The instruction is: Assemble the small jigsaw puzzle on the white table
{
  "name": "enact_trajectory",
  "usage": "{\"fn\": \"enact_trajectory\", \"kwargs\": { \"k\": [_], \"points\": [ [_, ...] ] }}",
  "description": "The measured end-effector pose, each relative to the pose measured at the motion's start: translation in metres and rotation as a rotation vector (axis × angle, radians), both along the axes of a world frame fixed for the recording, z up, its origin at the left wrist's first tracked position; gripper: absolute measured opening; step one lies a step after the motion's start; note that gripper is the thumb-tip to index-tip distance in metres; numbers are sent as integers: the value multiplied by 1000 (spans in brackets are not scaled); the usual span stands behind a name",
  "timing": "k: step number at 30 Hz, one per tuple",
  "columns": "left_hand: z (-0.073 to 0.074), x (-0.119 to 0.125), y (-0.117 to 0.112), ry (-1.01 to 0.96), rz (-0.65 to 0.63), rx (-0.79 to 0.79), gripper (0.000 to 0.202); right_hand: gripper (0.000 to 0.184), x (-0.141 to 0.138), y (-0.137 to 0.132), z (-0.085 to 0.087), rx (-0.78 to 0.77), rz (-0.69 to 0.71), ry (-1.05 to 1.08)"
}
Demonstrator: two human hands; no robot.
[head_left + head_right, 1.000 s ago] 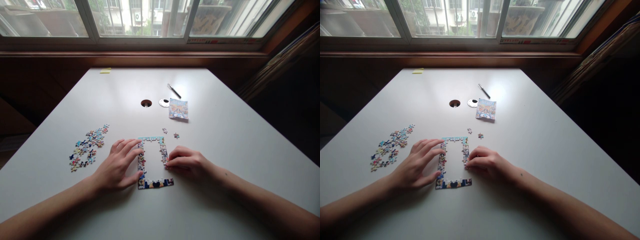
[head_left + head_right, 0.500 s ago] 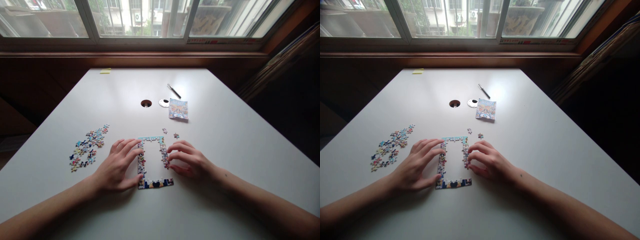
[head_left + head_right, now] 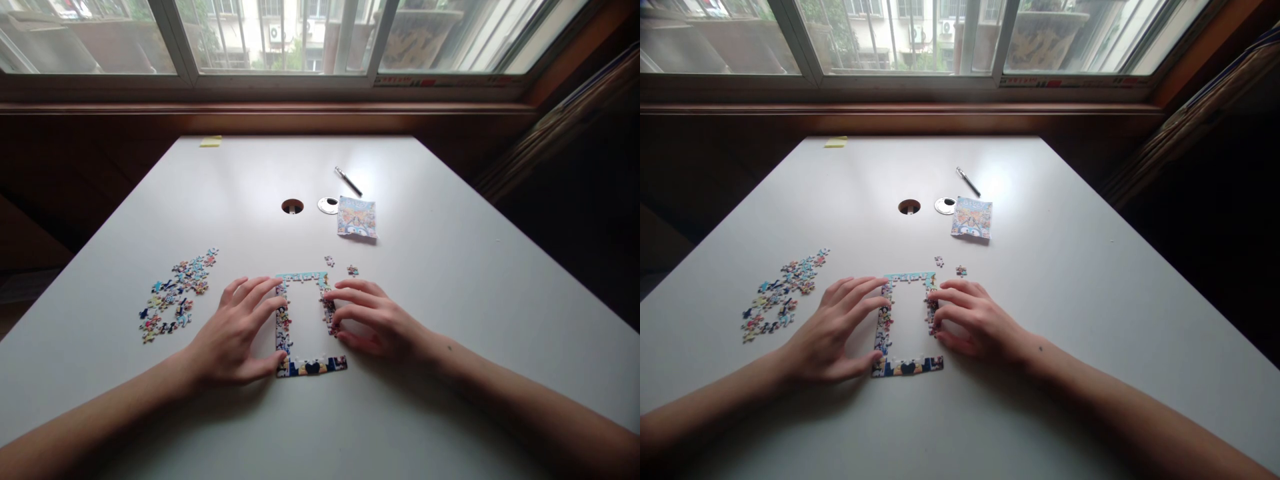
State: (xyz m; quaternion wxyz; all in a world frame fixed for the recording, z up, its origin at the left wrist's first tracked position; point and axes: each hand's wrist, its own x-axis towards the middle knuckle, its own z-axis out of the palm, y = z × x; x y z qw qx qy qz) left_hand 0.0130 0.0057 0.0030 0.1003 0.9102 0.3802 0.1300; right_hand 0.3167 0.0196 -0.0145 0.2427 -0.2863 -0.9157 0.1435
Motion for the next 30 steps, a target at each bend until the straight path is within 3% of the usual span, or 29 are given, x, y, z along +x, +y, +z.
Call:
{"fn": "enact_trajectory", "kwargs": {
  "k": [9,13,17,23,30],
  "points": [
    [0,-2,0,-23,-20,43,54,18,-1,2,5,-17,-93,159],
    [5,3,-5,-159,-54,141,31,28,0,3,4,8,-68,131],
    [16,29,-9,-91,-146,124,9,32,3,4,-1,39,-17,56],
    [16,72,0,73,-167,227,18,33,5,5,-7,32,-14,70],
    [15,88,1,123,-171,334,18,35,4,5,-9,61,-20,65]
  ]
}}
